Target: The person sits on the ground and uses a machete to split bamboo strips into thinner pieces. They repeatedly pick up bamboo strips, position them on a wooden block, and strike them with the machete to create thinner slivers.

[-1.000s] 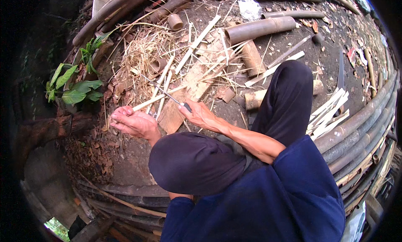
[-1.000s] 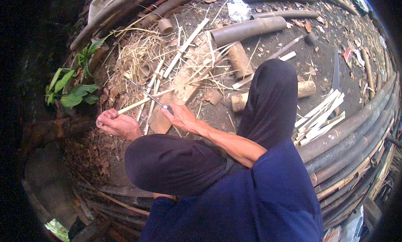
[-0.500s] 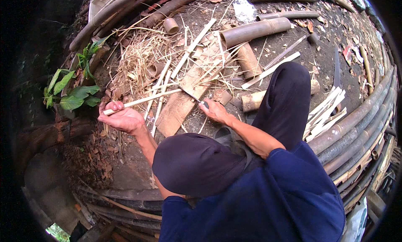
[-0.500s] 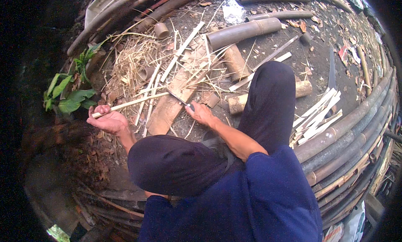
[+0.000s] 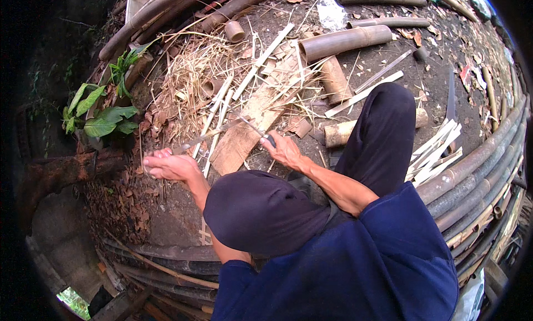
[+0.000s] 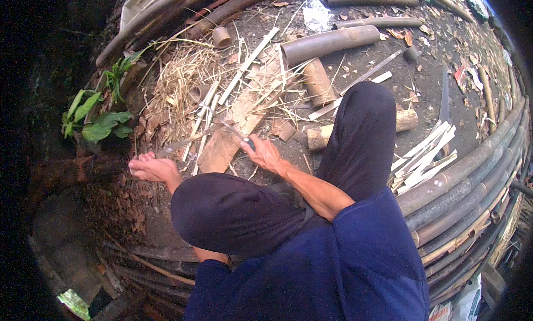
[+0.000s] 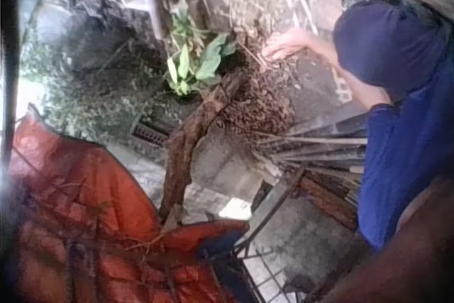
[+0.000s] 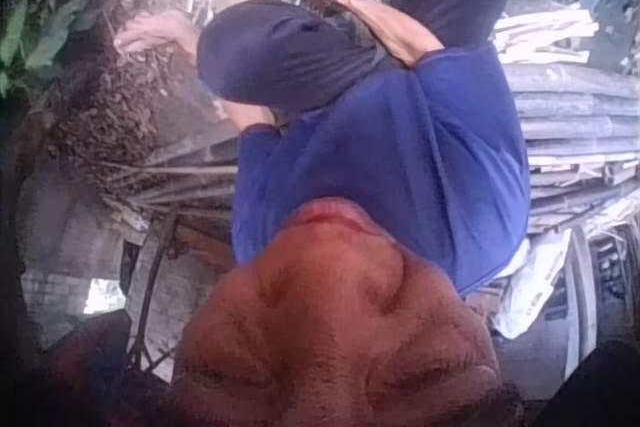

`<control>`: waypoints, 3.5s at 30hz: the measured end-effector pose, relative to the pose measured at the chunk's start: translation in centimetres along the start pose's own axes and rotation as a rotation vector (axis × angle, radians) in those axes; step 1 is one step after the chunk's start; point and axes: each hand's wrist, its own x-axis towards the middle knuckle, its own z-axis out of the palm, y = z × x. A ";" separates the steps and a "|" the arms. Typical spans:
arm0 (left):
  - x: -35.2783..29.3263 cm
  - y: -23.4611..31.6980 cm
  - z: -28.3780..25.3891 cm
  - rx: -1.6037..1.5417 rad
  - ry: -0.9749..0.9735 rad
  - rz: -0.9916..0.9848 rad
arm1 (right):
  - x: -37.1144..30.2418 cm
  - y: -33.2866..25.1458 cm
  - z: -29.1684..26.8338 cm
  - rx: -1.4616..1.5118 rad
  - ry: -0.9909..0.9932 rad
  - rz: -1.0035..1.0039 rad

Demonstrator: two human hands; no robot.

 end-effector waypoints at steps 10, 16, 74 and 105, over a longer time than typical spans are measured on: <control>-3.2 0.1 -2.8 0.046 -0.012 0.267 | 1.7 1.8 1.4 -0.041 0.041 -0.076; -2.2 -0.2 -3.8 0.097 0.018 0.242 | 0.6 -1.1 1.0 0.025 0.004 -0.181; -7.4 -8.9 -7.6 0.605 -0.626 -0.045 | 0.1 -0.7 -0.1 0.000 0.052 -0.227; -3.3 -4.6 -0.5 -0.172 -0.600 -0.008 | -1.1 -5.8 -5.7 0.082 0.079 -0.033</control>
